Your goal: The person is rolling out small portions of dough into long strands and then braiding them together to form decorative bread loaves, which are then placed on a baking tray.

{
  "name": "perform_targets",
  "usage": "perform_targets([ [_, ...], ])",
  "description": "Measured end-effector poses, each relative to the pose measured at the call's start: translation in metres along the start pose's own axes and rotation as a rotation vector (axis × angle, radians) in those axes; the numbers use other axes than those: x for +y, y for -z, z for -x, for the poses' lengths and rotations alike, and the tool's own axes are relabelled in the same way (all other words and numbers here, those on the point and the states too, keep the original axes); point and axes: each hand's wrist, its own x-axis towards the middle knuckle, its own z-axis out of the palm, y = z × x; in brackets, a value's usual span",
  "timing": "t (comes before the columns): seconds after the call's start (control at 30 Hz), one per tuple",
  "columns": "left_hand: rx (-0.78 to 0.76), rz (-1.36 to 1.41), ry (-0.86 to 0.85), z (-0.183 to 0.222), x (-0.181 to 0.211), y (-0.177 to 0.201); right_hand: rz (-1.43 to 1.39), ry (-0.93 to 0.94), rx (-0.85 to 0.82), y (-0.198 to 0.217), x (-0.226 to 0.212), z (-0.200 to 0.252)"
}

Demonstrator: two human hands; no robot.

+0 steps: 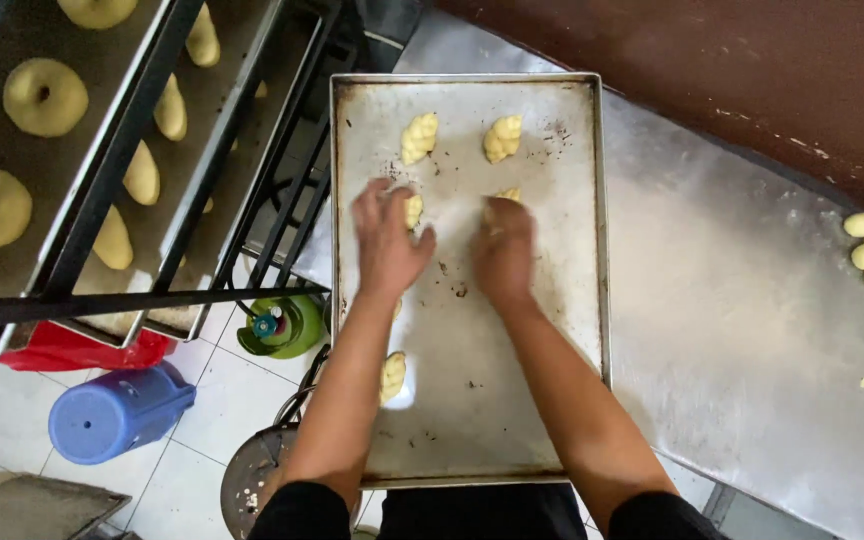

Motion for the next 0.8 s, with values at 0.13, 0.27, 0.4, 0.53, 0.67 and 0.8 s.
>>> perform_targets([
  [0.13,-0.136,0.228,-0.068,0.006,0.028,-0.045,-0.053,-0.278,0.110,0.022,0.025,0.001],
  [0.27,-0.147,0.191,-0.172,0.001,0.045,-0.077,-0.160,-0.403,-0.003,0.019,0.032,-0.009],
  [0.4,-0.082,0.094,-0.256,-0.002,0.035,-0.106,-0.125,-0.370,-0.077,0.018,0.029,-0.013],
  [0.53,-0.137,0.126,-0.109,-0.006,0.044,-0.104,-0.159,-0.389,-0.087,0.023,0.021,-0.020],
  [0.67,-0.027,0.154,-0.122,-0.009,0.044,-0.098,-0.223,-0.362,-0.105,0.027,0.000,-0.030],
  [0.8,0.107,0.088,-0.202,-0.006,0.031,-0.095,-0.268,-0.347,-0.103,0.016,-0.002,-0.025],
])
